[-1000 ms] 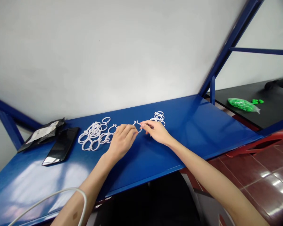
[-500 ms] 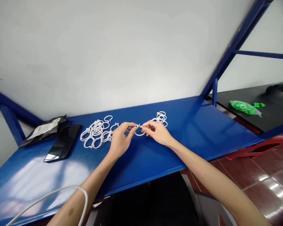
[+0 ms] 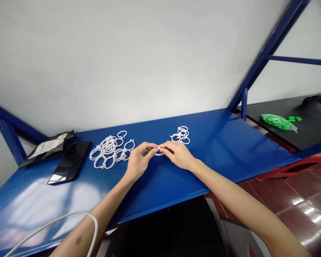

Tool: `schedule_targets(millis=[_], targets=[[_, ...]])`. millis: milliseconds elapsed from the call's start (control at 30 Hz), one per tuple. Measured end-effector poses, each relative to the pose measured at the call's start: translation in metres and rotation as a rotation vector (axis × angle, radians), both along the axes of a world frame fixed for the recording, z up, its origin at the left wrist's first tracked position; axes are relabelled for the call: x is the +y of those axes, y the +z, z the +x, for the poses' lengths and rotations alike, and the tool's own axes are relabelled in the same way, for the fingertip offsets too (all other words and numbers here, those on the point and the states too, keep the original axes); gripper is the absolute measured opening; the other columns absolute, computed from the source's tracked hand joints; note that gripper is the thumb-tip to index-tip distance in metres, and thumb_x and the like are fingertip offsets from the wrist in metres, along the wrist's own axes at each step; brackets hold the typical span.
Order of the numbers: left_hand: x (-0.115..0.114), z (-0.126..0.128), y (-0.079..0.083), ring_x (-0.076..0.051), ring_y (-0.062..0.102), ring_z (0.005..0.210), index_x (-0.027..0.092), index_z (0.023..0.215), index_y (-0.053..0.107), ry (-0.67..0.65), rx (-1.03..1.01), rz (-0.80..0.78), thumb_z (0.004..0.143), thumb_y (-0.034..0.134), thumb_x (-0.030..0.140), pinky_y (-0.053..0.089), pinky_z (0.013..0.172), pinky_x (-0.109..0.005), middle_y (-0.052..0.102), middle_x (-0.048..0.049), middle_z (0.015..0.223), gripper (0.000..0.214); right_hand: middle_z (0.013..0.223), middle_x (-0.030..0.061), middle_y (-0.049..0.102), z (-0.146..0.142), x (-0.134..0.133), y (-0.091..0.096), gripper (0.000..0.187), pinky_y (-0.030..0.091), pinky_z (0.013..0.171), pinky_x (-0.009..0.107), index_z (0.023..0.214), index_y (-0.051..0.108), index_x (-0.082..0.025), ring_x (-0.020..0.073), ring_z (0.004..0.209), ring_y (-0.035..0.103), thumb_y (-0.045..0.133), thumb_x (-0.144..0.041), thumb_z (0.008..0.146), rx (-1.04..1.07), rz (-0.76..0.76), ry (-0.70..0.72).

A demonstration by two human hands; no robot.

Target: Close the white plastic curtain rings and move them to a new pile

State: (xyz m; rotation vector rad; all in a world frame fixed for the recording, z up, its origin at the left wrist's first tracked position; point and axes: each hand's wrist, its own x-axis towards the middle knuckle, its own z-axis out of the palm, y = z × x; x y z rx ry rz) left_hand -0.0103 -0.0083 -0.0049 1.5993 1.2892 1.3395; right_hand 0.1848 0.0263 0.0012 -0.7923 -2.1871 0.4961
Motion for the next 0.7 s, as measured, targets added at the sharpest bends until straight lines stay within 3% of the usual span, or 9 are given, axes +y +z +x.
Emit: schedule_targets(millis=[333,500,567,700], targets=[[-0.004,0.000,0.001,-0.017,0.066,0.077,0.023,0.087,0.078,-0.024,0.057,0.165,0.087,0.073,0.035,0.054,0.072,-0.030,0.074,-0.0031,0.084,0.012,0.097,0.0055,0.076,0.003,-0.006,-0.003,0.025,0.052,0.072,0.027,0.104,0.070,-0.020,0.0162,0.082,0.071,0.047,-0.031,0.106,-0.035,0.114,0.028],[0.010,-0.013,0.006,-0.021,0.065,0.083,0.026,0.092,0.078,-0.026,0.337,0.242,0.091,0.067,0.035,0.053,0.076,-0.035,0.076,-0.0040,0.089,0.014,0.098,0.0048,0.076,-0.005,-0.001,-0.004,0.025,0.051,0.072,0.027,0.107,0.070,-0.021,0.0161,0.083,0.071,0.048,-0.033,0.106,-0.106,0.150,-0.054],[0.019,-0.025,0.006,-0.026,0.064,0.092,0.025,0.101,0.077,0.077,0.544,0.297,0.093,0.062,0.033,0.051,0.085,-0.041,0.077,-0.0070,0.097,0.018,0.101,0.0056,0.075,-0.005,0.004,-0.003,0.025,0.051,0.074,0.028,0.109,0.070,-0.021,0.0173,0.087,0.070,0.049,-0.035,0.106,-0.136,0.178,-0.136],[0.030,-0.054,-0.001,-0.039,0.057,0.107,0.015,0.114,0.072,0.465,0.924,0.284,0.095,0.051,0.031,0.042,0.094,-0.055,0.072,-0.0209,0.110,0.033,0.106,0.0088,0.071,0.012,0.024,-0.002,0.022,0.053,0.073,0.030,0.106,0.070,-0.022,0.0220,0.098,0.066,0.052,-0.034,0.104,-0.209,0.203,-0.367]])
